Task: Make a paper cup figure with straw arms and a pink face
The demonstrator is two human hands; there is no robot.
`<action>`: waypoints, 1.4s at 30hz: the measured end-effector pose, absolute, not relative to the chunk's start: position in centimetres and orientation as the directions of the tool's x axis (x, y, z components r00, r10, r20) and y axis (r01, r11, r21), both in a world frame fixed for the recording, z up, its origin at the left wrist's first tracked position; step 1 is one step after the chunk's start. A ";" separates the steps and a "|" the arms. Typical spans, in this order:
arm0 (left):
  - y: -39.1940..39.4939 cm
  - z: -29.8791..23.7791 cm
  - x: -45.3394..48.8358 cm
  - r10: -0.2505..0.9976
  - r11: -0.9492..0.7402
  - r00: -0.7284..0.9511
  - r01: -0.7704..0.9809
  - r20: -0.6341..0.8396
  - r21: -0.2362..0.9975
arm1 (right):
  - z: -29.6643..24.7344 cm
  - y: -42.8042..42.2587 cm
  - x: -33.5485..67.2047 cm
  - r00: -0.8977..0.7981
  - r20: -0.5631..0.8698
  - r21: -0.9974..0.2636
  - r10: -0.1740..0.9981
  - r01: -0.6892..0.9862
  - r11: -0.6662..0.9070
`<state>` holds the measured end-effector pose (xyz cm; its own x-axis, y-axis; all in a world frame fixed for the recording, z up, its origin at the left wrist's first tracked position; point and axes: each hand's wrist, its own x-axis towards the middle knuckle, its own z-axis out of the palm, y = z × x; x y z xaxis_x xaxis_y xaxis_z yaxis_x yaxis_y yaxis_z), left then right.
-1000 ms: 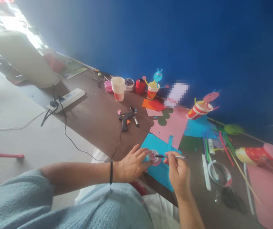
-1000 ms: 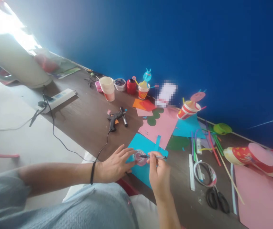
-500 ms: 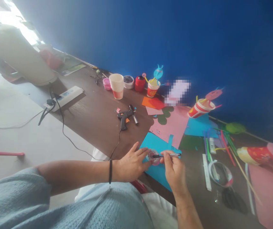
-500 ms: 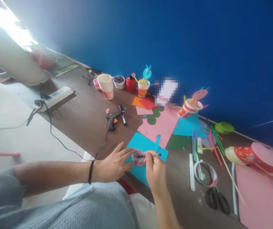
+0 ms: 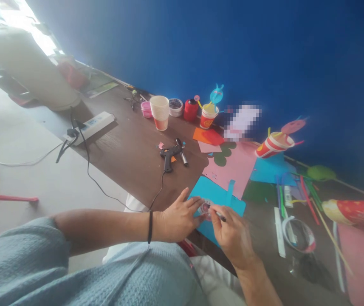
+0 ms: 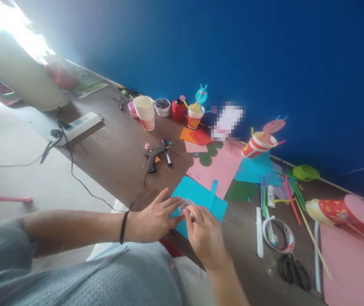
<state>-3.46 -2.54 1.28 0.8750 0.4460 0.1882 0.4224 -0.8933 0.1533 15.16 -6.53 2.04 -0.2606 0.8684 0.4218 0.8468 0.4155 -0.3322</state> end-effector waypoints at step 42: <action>-0.3 0.6 -2.7 0.452 -0.882 0.891 0.440 0.040 0.171 | -3.8 -11.8 16.1 -0.066 0.350 -0.462 0.934 0.856 0.233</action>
<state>-2.70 -0.25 0.55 0.8911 0.4520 0.0401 0.4396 -0.8817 0.1715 16.08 -11.84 -3.77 -0.0655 0.9344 0.3503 0.8557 0.2332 -0.4619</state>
